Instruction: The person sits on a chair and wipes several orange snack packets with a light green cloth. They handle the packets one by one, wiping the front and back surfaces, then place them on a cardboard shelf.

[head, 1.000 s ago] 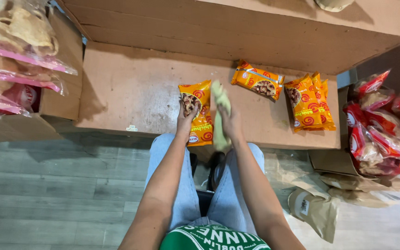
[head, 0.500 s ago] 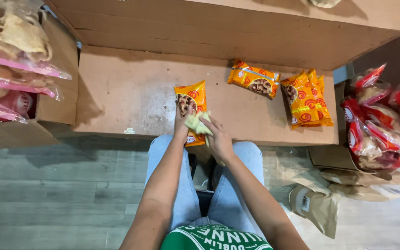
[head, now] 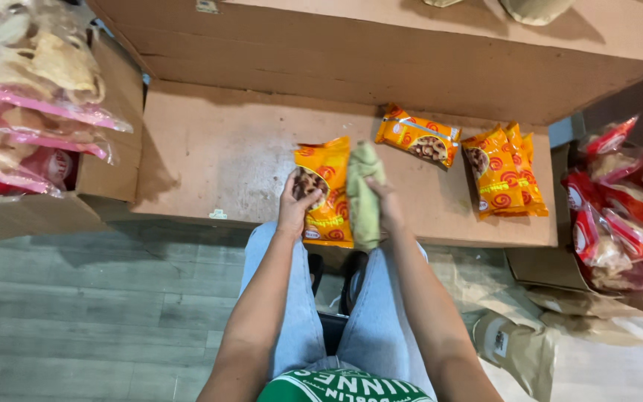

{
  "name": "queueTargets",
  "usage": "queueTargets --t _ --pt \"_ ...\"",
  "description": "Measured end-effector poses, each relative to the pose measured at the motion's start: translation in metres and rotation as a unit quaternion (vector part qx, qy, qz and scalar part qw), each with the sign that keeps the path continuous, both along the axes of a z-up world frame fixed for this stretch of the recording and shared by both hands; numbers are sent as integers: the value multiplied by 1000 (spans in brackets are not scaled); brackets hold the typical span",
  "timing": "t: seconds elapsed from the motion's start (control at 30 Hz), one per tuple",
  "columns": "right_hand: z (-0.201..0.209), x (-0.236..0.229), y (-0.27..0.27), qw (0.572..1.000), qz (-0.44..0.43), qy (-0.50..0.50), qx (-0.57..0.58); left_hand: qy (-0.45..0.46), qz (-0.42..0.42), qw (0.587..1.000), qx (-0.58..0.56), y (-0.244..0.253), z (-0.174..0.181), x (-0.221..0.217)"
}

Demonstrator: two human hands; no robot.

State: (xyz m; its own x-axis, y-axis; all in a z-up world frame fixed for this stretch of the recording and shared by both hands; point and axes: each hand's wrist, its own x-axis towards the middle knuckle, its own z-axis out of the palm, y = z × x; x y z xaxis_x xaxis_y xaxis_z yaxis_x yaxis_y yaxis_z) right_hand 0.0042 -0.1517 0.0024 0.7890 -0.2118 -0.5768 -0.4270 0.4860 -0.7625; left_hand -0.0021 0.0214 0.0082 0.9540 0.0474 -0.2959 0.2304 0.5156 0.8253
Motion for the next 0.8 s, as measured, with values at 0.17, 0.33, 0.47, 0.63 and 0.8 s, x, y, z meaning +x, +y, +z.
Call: queueTargets --t 0.17,0.33,0.47,0.63,0.8 --pt "35 9 -38 987 83 -31 -136 -33 -101 994 5 2 -18 -3" --pt "110 30 -23 829 398 -40 -391 -57 -149 987 12 2 -22 -6" --pt "88 65 -1 727 510 -37 -458 -105 -176 978 40 0 -22 -8" --pt "67 69 18 744 509 -57 -429 -111 -181 977 -18 8 -24 -3" --pt "70 39 31 967 58 13 -247 -47 -135 989 33 5 4 -12"
